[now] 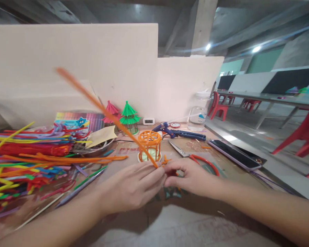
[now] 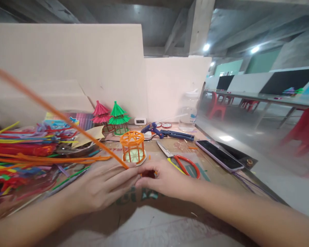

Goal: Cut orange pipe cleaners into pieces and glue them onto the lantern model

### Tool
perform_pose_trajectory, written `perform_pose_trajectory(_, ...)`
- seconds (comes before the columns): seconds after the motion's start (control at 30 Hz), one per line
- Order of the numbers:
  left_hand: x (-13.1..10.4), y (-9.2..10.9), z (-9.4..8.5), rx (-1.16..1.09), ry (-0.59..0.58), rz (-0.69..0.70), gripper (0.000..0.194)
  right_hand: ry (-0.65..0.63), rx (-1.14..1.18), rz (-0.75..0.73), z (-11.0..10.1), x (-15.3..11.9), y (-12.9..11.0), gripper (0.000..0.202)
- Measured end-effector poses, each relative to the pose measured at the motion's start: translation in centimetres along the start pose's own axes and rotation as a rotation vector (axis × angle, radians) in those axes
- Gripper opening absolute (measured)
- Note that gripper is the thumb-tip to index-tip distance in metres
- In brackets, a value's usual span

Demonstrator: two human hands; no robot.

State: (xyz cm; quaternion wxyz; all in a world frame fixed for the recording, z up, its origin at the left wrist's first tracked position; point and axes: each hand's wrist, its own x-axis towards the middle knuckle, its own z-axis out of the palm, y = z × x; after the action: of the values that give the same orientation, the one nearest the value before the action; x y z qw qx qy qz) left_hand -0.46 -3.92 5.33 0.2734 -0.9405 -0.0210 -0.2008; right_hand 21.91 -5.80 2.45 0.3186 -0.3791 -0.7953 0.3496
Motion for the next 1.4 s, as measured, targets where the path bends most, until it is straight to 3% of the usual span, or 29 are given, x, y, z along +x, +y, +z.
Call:
perform_pose_trajectory(0.13,-0.1,0.1,0.7,-0.065,0.071,-0.052,0.03,0.019,0.04,0.034,0.5,0.3,1.0,0.009)
perform_pose_trajectory(0.2,-0.2,0.2,1.2,-0.135,0.122,-0.157,0.03,0.122,0.083,0.074,0.2,0.6,1.6,0.009)
perform_pose_trajectory(0.27,-0.4,0.4,2.2,-0.232,0.147,-0.348,0.028,0.254,0.144,0.12,-0.4,1.0,2.5,0.014)
perform_pose_trajectory(0.37,-0.4,0.9,4.1,-0.369,0.052,-0.595,0.015,0.363,0.205,0.172,-1.3,1.5,4.1,0.023)
perform_pose_trajectory(0.47,0.1,1.5,5.3,-0.474,-0.081,-0.673,0.017,0.362,0.251,0.24,-1.7,2.0,5.4,0.028)
perform_pose_trajectory(0.57,0.9,2.1,5.4,-0.457,-0.216,-0.676,0.033,0.345,0.293,0.252,-1.6,2.2,6.0,0.029)
perform_pose_trajectory(0.67,1.4,2.0,5.3,-0.372,-0.251,-0.675,0.04,0.334,0.277,0.219,-1.3,2.3,6.0,0.027)
perform_pose_trajectory(0.87,0.4,0.9,5.9,-0.401,-0.239,-0.685,0.021,0.32,0.321,0.244,-1.1,1.8,5.5,0.029)
perform_pose_trajectory(1.07,-0.7,-0.2,7.1,-0.484,-0.17,-0.749,0.025,0.309,0.25,0.247,-0.9,1.6,5.3,0.024)
perform_pose_trajectory(1.23,-1.2,-1.3,7.6,-0.434,-0.184,-0.801,0.028,0.283,0.214,0.262,-1.1,2.1,5.8,0.02)
perform_pose_trajectory(1.4,-1.1,-1.1,7.3,-0.448,-0.21,-0.696,0.03,0.285,0.191,0.259,-1.3,2.4,6.4,0.021)
